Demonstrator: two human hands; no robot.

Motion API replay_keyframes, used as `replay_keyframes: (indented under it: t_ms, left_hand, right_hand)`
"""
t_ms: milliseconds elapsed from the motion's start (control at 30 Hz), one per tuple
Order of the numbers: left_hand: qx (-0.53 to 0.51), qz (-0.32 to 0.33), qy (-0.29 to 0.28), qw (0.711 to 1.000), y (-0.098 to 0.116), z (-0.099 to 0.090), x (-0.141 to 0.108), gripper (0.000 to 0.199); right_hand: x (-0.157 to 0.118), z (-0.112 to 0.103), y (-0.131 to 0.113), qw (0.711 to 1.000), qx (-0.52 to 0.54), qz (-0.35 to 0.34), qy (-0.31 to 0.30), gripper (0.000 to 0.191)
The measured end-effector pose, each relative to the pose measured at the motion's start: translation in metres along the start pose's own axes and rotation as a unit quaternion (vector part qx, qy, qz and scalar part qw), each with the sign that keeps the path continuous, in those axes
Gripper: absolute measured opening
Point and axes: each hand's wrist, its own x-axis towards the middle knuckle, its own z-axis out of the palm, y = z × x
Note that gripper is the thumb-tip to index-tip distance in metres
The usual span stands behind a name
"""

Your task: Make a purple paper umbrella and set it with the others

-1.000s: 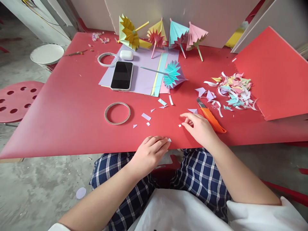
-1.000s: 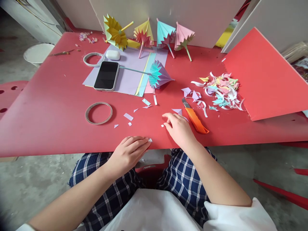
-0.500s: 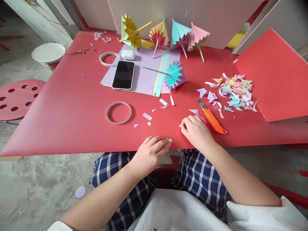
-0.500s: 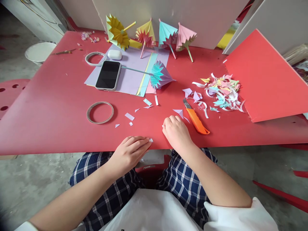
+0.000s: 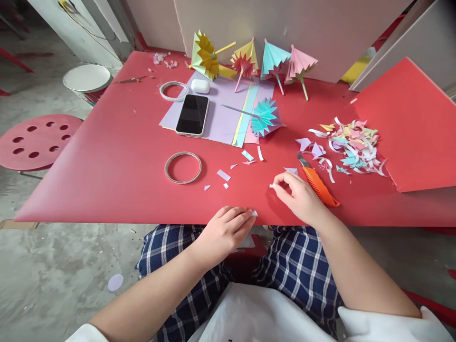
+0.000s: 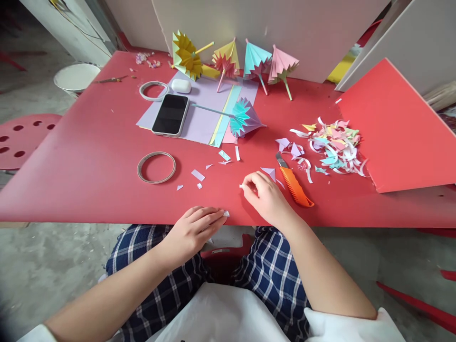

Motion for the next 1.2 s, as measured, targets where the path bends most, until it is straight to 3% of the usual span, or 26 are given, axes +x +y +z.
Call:
replay_keyframes:
  t_ms: [200, 333, 467, 767, 867, 933, 967, 1033, 1100, 1133, 1200]
  left_hand:
    - [-0.013, 0.003, 0.019, 1.0, 0.002, -0.007, -0.004, 0.024]
    - [-0.039, -0.01, 0.035, 0.999, 0.001, -0.007, -0.009, 0.022]
    - [-0.058, -0.023, 0.037, 0.997, 0.0, -0.007, -0.009, 0.022]
    - [-0.095, -0.042, 0.049, 0.993, 0.001, -0.009, -0.009, 0.023]
    - [-0.14, -0.102, 0.081, 0.982, 0.0, -0.012, -0.008, 0.024]
    - [-0.226, -0.21, 0.123, 0.943, -0.003, -0.017, -0.005, 0.021]
    - [-0.29, -0.276, 0.148, 0.904, -0.004, -0.021, -0.002, 0.021]
    - [-0.423, -0.389, 0.197, 0.794, -0.008, -0.03, 0.004, 0.025]
    - [-0.509, -0.441, 0.238, 0.699, -0.013, -0.04, 0.011, 0.033]
    - [-0.527, -0.451, 0.257, 0.673, -0.015, -0.044, 0.014, 0.036]
    - [-0.534, -0.458, 0.284, 0.651, -0.018, -0.049, 0.02, 0.037]
  right_hand:
    - [0.057, 0.024, -0.037, 0.994, 0.031, -0.066, -0.087, 0.011]
    - [0.093, 0.047, -0.044, 0.984, -0.06, -0.088, -0.146, 0.016]
    - [0.102, 0.057, -0.046, 0.969, -0.14, -0.112, -0.17, 0.017]
    - [0.108, 0.053, -0.054, 0.97, -0.152, -0.028, -0.185, 0.008]
    - [0.121, 0.052, -0.049, 0.969, -0.132, 0.014, -0.207, 0.018]
    - [0.128, 0.052, -0.049, 0.966, -0.114, 0.02, -0.23, 0.015]
    - [0.13, 0.053, -0.05, 0.965, -0.109, 0.02, -0.237, 0.012]
    - [0.131, 0.054, -0.054, 0.966, -0.104, 0.024, -0.237, 0.008]
    - [0.129, 0.055, -0.06, 0.97, -0.096, 0.032, -0.223, 0.005]
    - [0.126, 0.054, -0.062, 0.972, -0.09, 0.034, -0.212, 0.005]
    - [0.12, 0.051, -0.063, 0.978, -0.073, 0.033, -0.191, 0.006]
